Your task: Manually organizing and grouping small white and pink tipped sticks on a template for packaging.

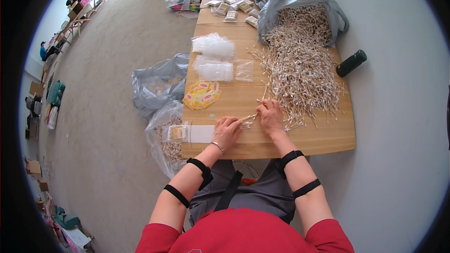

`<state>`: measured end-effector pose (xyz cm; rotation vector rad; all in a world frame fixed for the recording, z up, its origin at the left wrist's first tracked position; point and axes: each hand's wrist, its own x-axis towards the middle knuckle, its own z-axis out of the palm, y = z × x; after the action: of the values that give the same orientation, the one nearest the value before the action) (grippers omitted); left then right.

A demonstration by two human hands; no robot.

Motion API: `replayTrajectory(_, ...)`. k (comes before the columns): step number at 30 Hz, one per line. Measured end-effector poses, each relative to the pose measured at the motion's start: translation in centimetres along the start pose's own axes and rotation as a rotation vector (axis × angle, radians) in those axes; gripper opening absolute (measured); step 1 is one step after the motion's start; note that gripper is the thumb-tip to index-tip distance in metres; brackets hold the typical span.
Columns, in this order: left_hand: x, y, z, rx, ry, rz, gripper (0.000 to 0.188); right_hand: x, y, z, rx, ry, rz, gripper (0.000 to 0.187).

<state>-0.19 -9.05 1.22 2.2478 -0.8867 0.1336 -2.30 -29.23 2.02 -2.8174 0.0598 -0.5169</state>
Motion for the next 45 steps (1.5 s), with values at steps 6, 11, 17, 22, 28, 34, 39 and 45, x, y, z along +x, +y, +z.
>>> replayTrajectory(6, -0.3, -0.8, 0.4, -0.07, 0.029, 0.026, 0.015, 0.8, 0.4, 0.3, -0.085, -0.084, 0.058, 0.004)
replayTrajectory(11, -0.5, -1.0, 0.3, -0.102, 0.067, 0.027, 0.012, 0.4, 1.1, 0.3, -0.102, -0.063, -0.014, 0.008)
replayTrajectory(17, -0.5, -1.1, 0.3, -0.143, 0.087, 0.046, 0.011, -0.5, 1.6, 0.0, -0.145, 0.025, 0.08, 0.012)
replayTrajectory(22, -0.6, -0.3, 0.3, -0.169, 0.071, -0.043, 0.037, 0.5, -1.2, 1.0, -0.134, 0.032, 0.044, 0.013)
replayTrajectory(28, -1.3, 0.6, -0.2, -0.162, 0.138, -0.222, 0.062, -1.3, -5.1, 1.9, 0.121, -0.169, 0.053, 0.013)
replayTrajectory(34, -2.1, 0.3, 0.3, -0.21, 0.101, -0.191, 0.06, -2.7, -5.5, 2.5, 0.766, 0.121, 0.305, 0.022)
replayTrajectory(39, -1.5, 0.3, 1.2, -0.262, 0.084, -0.159, 0.057, -3.2, -6.7, 3.4, 0.942, 0.058, 0.23, 0.036)
replayTrajectory(45, -2.2, -0.6, 1.2, -0.485, 0.166, -0.29, 0.052, -4.3, -7.2, 2.8, 0.083, -0.038, -0.026, 0.062)
